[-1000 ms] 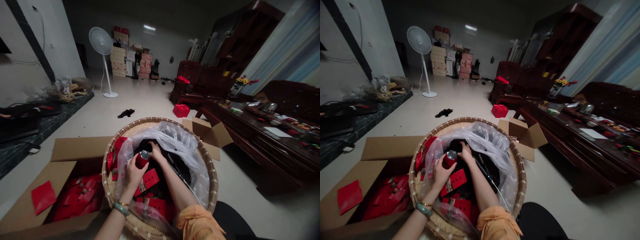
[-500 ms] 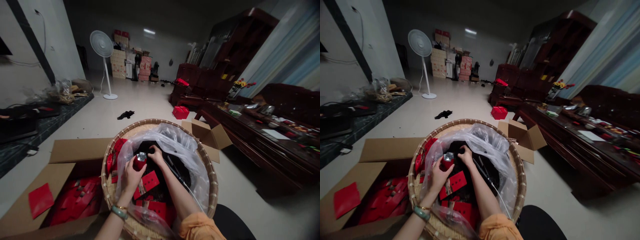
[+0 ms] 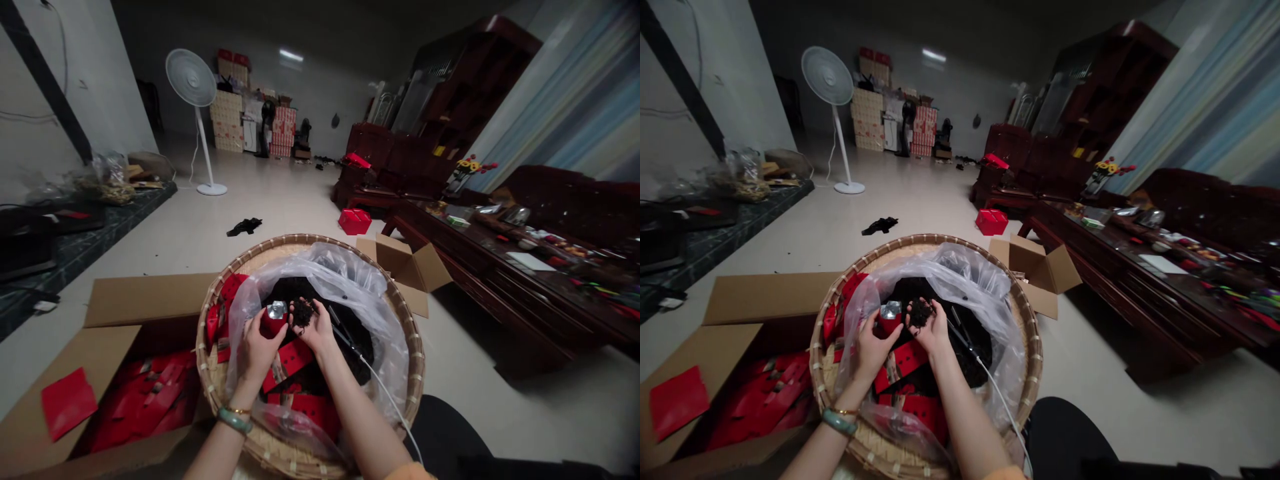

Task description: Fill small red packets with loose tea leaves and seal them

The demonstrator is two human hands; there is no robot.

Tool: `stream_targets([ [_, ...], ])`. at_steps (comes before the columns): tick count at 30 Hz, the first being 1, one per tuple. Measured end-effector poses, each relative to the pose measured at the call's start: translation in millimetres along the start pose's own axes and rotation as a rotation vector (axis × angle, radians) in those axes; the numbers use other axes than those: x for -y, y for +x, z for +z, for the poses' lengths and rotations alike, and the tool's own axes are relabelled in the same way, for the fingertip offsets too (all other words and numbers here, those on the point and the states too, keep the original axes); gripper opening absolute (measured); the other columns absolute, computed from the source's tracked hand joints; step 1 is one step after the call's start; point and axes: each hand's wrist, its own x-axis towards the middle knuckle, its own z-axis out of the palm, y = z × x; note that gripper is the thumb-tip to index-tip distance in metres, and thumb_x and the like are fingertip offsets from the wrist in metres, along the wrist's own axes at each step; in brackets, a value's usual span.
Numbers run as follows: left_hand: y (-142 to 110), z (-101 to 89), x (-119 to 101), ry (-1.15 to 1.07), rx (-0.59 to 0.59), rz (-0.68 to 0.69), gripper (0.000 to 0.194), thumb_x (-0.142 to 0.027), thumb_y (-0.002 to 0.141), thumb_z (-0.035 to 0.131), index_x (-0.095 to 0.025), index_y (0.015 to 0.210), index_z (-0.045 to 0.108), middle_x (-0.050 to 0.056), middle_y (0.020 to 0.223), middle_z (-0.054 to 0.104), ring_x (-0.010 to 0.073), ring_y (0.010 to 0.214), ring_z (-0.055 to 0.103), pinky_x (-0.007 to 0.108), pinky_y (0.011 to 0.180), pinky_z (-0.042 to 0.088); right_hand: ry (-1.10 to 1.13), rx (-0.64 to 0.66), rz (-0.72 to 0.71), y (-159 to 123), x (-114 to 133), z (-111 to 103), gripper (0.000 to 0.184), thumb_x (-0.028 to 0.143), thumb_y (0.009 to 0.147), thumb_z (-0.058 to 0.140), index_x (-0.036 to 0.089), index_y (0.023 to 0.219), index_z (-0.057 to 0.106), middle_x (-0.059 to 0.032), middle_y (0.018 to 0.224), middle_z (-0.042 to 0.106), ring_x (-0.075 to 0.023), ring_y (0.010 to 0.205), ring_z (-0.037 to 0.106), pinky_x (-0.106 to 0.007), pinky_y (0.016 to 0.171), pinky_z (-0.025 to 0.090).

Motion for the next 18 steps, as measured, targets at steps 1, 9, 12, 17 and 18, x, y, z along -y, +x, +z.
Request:
stream_targets([
  [1,-0.3,-0.1,-0.4,0.002,0.0,0.005,0.057,-0.047,0.065,0.066,-0.018,0.112,0.057,0.01,0.098,0.061,0.0257,0.09,0.06,0.039,0.081,0.049,0.027,-0.005,-0.002,-1.8,-0.3,0.8,0.025,0.038,0.081,0.043,0.019,0.087,0.057,-0.0076,0.089,0.066,-0.021,0.084,0.062,-0.039,0.069,0.051],
  [9,-1.8,1.4,-0.8,0.016,0.009,0.098,0.052,-0.041,0.065,0.067,-0.019,0.112,0.057,0.01,0.101,0.059,0.0255,0.093,0.058,0.04,0.084,0.048,0.069,-0.103,-0.14,-3.5,5.5,2.9,0.028,0.031,0.082,0.035,0.02,0.081,0.061,-0.0063,0.084,0.067,-0.0197,0.092,0.062,-0.041,0.082,0.049],
  [12,-1.6,-0.6,-3.8,0.026,0.024,0.196,0.048,-0.036,0.067,0.067,-0.018,0.111,0.057,0.009,0.098,0.06,0.0248,0.094,0.056,0.039,0.084,0.048,0.101,-0.082,-0.221,-7.4,9.6,8.5,0.026,0.03,0.082,0.038,0.019,0.081,0.061,-0.0054,0.082,0.068,-0.0182,0.087,0.064,-0.039,0.081,0.05],
  [17,-3.6,-2.8,-13.4,0.049,0.084,0.314,0.044,-0.03,0.07,0.066,-0.018,0.111,0.056,0.009,0.098,0.063,0.0247,0.095,0.054,0.04,0.085,0.048,0.099,-0.065,-0.356,-17.1,11.8,26.4,0.03,0.034,0.085,0.037,0.018,0.079,0.062,-0.0034,0.076,0.069,-0.0163,0.079,0.066,-0.035,0.08,0.052],
  [18,-4.3,-2.8,-15.3,0.049,0.097,0.321,0.044,-0.029,0.07,0.066,-0.017,0.111,0.055,0.009,0.099,0.063,0.0246,0.095,0.054,0.04,0.085,0.047,0.076,-0.073,-0.391,-18.6,10.4,30.3,0.031,0.036,0.086,0.037,0.018,0.079,0.062,-0.0033,0.075,0.07,-0.0162,0.078,0.067,-0.035,0.08,0.052],
])
